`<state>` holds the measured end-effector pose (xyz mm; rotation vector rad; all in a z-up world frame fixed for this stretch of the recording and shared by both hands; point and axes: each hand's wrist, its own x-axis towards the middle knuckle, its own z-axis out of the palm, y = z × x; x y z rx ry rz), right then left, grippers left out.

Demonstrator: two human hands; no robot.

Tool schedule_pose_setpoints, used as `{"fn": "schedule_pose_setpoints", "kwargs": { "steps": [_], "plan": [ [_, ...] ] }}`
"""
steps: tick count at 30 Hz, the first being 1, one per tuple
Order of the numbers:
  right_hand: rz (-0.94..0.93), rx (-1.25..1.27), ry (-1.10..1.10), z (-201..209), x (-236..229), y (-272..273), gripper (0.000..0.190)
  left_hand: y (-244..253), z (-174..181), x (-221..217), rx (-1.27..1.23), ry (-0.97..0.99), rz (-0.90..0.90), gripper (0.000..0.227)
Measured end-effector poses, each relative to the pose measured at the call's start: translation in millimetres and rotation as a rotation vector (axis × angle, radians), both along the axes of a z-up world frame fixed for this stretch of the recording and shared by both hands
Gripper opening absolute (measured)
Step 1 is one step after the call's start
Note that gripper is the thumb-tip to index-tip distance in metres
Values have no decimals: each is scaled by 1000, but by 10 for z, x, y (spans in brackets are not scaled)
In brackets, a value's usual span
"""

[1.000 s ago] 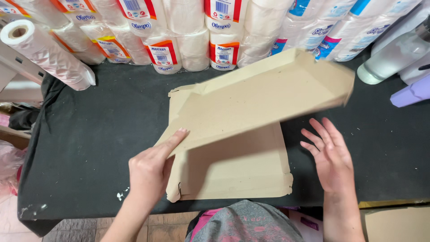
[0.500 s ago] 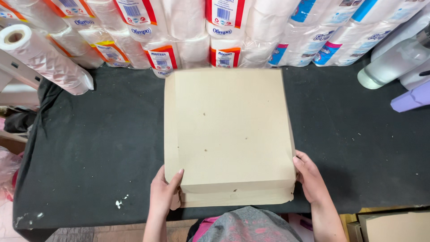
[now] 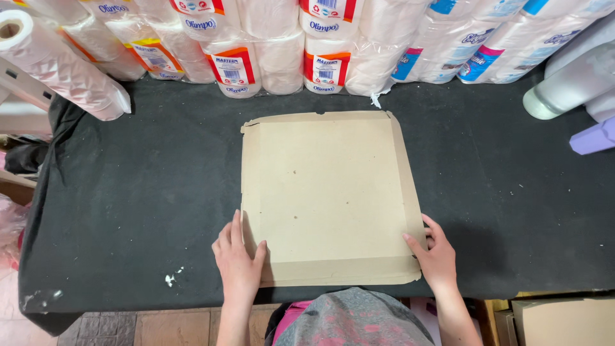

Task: The person unfolds and folds flat cardboard pizza boxes by hand on a counter, pressing along the pre-scored lines and side flaps to shape and stack them.

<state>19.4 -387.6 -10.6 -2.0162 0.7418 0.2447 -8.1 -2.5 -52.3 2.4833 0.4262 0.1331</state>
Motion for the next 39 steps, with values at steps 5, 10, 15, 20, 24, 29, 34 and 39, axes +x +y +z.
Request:
{"fn": "schedule_pose_setpoints", "kwargs": {
  "steps": [5, 10, 15, 20, 24, 29, 34, 39],
  "plan": [
    [261, -364, -116, -431, -23, -138, 79, -411, 177, 163, 224, -28, -296, 80],
    [545, -691, -313, -483, 4, 186, 80, -828, -53, 515, 355, -125, -531, 89],
    [813, -621, -263, -461, 39, 382, 84, -907, -69, 1192, 374, 20, -606, 88],
    [826, -707, -301, -613, 39, 364, 84, -932, 95, 1628, 323, 259, -600, 109],
    [839, -729, -228, -606, 45, 400, 83, -957, 130, 1665, 310, 364, -606, 111],
    [815, -839, -271, -719, 22, 456, 87, -944, 93, 1661, 298, 363, -608, 112],
    [788, -954, -364, -725, -103, 450, 84, -920, 59, 1628, 282, 346, -612, 110],
    [839, -698, -407, -629, -487, 278, 75, -897, -120, 1602, 312, 225, -599, 107]
  ]
}}
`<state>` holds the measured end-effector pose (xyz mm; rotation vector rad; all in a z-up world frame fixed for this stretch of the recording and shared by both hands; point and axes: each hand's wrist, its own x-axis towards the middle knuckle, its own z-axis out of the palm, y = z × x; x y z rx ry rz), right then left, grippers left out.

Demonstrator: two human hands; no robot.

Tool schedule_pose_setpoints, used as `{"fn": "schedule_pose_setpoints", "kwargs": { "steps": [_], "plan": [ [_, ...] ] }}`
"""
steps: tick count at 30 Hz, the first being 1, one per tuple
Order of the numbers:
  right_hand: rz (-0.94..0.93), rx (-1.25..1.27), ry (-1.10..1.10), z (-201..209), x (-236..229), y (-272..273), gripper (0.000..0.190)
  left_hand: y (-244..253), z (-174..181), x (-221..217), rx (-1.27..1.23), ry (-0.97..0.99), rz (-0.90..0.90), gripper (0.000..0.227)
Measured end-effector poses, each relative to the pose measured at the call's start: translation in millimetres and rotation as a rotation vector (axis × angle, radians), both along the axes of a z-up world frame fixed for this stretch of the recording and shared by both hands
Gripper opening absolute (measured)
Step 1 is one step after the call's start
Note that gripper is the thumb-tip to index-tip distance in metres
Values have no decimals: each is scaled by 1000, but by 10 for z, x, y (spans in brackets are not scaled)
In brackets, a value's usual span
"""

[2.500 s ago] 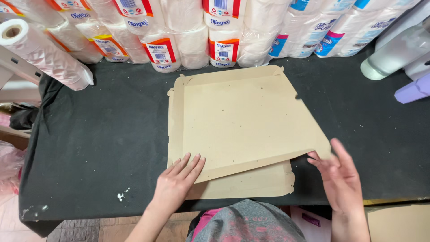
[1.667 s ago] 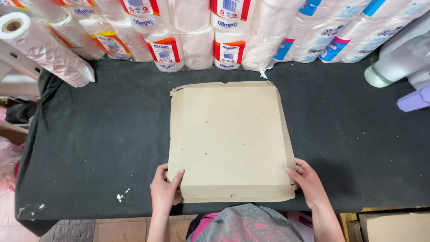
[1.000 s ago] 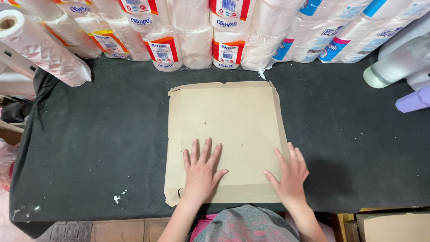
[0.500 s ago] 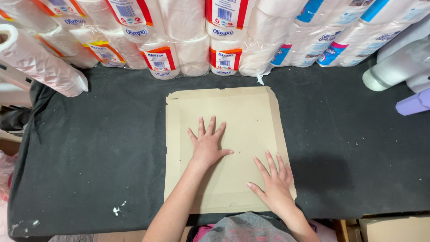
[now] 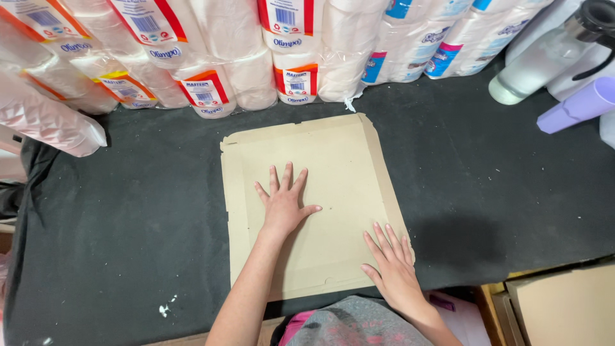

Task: The person unfolds and folds flat cardboard pizza boxes by hand on a counter, pressing along the pre-scored lines and side flaps to shape and stack them.

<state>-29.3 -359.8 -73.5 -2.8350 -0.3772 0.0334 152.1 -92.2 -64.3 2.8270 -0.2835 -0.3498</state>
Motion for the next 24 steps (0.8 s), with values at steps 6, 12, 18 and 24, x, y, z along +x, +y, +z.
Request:
{"fn": "schedule_pose_setpoints", "kwargs": {
  "steps": [6, 12, 18, 24],
  "plan": [
    [-426, 239, -284, 51, -594, -518, 39, -277, -83, -434, -77, -354, -118, 49],
    [-1108, 233, -626, -232, -1070, -1925, 48, -488, 16, -1172, -202, -292, -253, 69],
    [-1533, 354, 346, -733, -1111, -2573, 76, -480, -134, -1260, -78, -454, -261, 74],
    [-1408, 219, 113, -1270, -1317, -2918, 14, -491, -169, -1264, -66, -483, -256, 73]
  ]
}}
